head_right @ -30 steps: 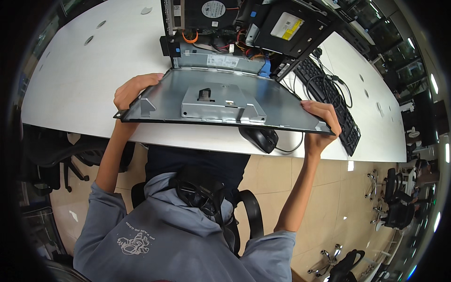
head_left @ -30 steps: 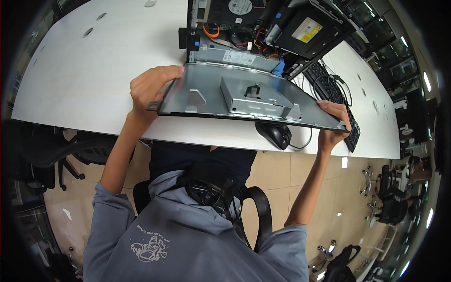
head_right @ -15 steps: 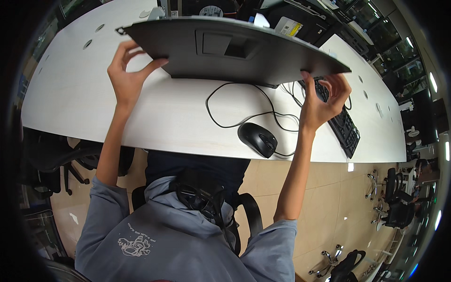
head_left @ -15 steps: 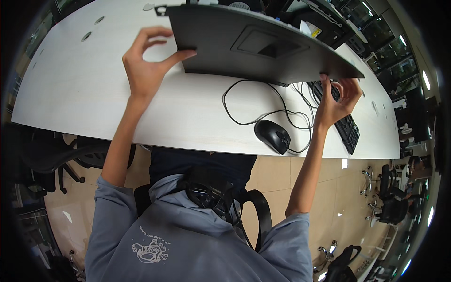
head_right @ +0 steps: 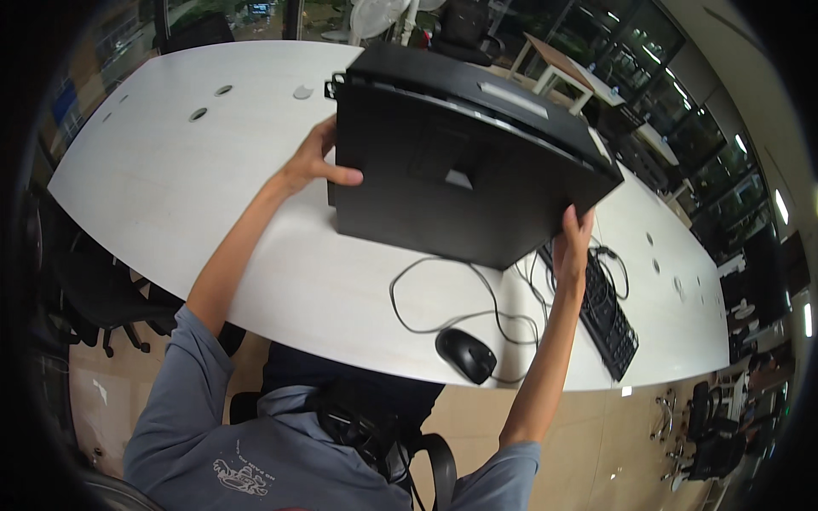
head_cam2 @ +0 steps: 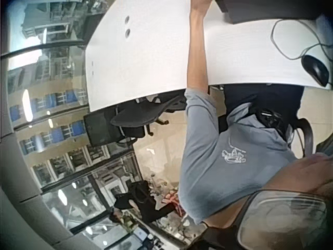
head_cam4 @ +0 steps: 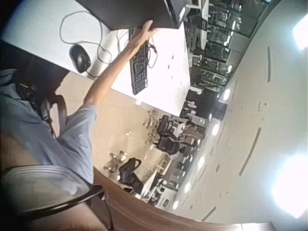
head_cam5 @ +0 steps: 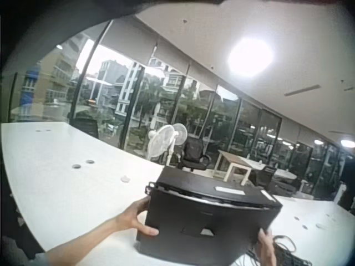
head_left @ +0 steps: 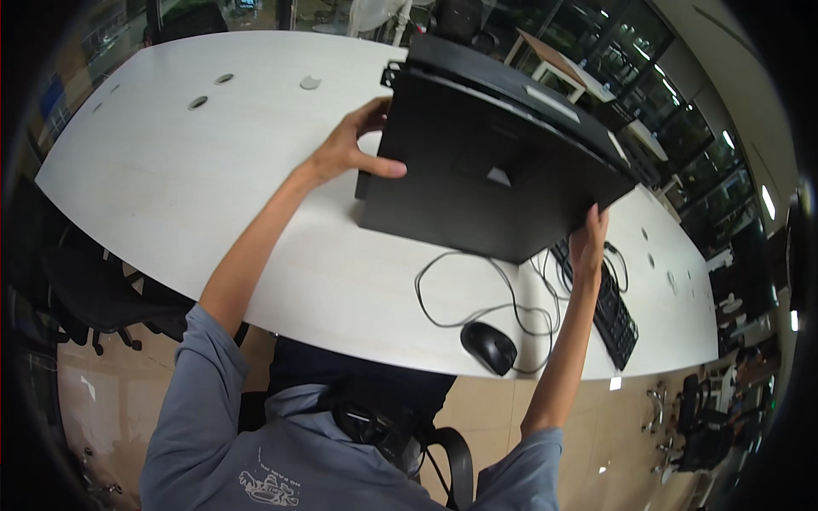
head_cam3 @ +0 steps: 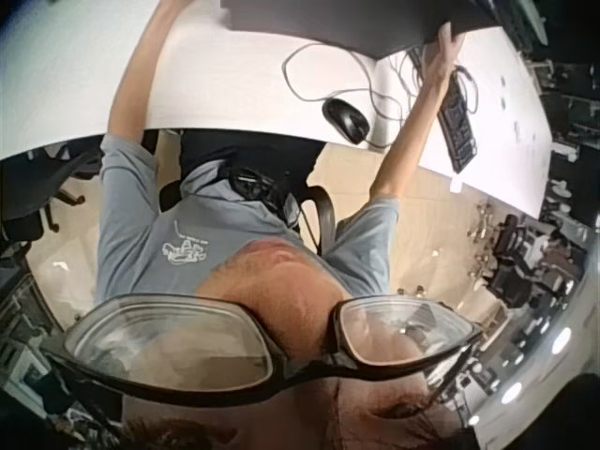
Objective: Reinstalling components such as RAM and internal brackets before closing the computer case and plugging in cables.
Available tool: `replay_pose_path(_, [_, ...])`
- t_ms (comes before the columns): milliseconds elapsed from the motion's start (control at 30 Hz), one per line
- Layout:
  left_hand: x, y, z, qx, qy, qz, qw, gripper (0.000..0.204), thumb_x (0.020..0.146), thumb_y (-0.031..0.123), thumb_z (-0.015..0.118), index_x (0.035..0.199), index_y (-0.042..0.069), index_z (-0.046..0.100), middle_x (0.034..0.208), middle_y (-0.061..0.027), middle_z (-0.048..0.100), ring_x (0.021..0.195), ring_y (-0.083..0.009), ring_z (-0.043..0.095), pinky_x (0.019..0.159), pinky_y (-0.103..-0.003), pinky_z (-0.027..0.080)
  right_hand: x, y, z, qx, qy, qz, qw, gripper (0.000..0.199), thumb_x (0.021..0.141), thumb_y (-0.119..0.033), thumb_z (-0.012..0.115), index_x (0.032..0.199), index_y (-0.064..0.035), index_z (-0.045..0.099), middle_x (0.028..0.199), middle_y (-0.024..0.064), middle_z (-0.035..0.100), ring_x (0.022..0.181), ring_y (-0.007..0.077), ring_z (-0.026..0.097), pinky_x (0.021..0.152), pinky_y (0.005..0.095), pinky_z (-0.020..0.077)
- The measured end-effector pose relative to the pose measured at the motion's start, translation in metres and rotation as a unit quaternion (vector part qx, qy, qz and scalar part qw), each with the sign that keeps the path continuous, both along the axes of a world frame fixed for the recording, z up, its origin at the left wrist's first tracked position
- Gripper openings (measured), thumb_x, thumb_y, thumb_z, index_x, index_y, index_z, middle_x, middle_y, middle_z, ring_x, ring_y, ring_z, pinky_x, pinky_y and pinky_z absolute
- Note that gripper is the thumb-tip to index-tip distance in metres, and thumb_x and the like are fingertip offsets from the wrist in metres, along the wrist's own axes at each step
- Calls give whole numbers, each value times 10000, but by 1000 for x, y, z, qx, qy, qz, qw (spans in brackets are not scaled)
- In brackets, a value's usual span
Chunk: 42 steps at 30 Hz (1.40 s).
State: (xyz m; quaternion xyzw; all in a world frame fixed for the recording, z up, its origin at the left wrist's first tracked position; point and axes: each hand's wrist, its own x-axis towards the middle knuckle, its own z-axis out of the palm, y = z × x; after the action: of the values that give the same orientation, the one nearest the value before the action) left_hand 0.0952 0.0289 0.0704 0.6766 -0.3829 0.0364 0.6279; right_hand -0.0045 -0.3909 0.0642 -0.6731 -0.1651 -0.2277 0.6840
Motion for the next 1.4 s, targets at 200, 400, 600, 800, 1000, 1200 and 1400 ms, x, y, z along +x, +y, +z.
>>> replay_pose_path(200, [-3, -4, 1, -10, -24, 46, 999, 910, 584, 337, 901, 1346, 22, 514, 1237, -131, 616, 1134, -250, 609, 1089, -404, 420, 8, 2, -15, 53, 61, -48, 996, 760, 913, -372, 671, 1494, -45, 307, 1453, 94, 426, 1346, 248, 404, 1121, 397, 315])
replay_pose_path(400, [4, -6, 0, -6, -17, 65, 998, 923, 546, 383, 901, 1314, 19, 541, 1204, -140, 632, 1097, -266, 634, 1057, -438, 457, 14, 11, -16, 61, 22, -108, 992, 739, 897, -347, 677, 1476, -37, 340, 1409, 105, 469, 1312, 249, 439, 1102, 398, 344])
replay_pose_path(600, [5, -4, 1, -6, -8, 73, 997, 923, 532, 380, 906, 1299, 13, 549, 1191, -147, 636, 1086, -276, 641, 1053, -435, 461, 17, 11, -20, 71, 15, -119, 990, 735, 898, -326, 681, 1480, -39, 337, 1409, 118, 467, 1308, 248, 443, 1089, 400, 368])
replay_pose_path(800, [0, -2, 4, 14, 8, 64, 998, 953, 555, 379, 906, 1348, 28, 510, 1259, -145, 600, 1171, -278, 593, 1063, -454, 442, 12, 10, -23, 74, 22, -115, 990, 733, 901, -308, 682, 1486, -42, 330, 1420, 113, 459, 1307, 248, 449, 1084, 396, 382])
replay_pose_path(1000, [26, 37, -50, -74, 86, -93, 989, 1186, 667, 700, 770, 1528, 47, 282, 1549, -116, 337, 1419, -269, 341, 1163, -482, 272, 13, -53, -66, 72, 8, 32, 997, 833, 886, -467, 692, 1466, 2, 322, 1445, 124, 448, 1338, 264, 441, 1125, 401, 332])
replay_pose_path(1200, [33, 81, -106, -125, 227, 186, 948, 417, 1038, 414, 492, 1206, 50, 605, 1004, -11, 607, 964, -102, 555, 881, -282, 439, -13, -44, -27, -100, -16, -376, 921, 561, 1088, -421, 281, 1132, -8, 657, 959, 87, 723, 982, 173, 637, 932, 353, 426])
replay_pose_path(1400, [22, 56, -100, -127, 261, 263, 920, 249, 1053, 267, 496, 1057, 51, 619, 786, 36, 500, 727, -65, 461, 712, -231, 426, -26, -74, -47, -324, 46, -504, 800, 391, 1059, -316, 385, 1106, -35, 653, 1017, 162, 713, 960, 331, 664, 847, 412, 486])
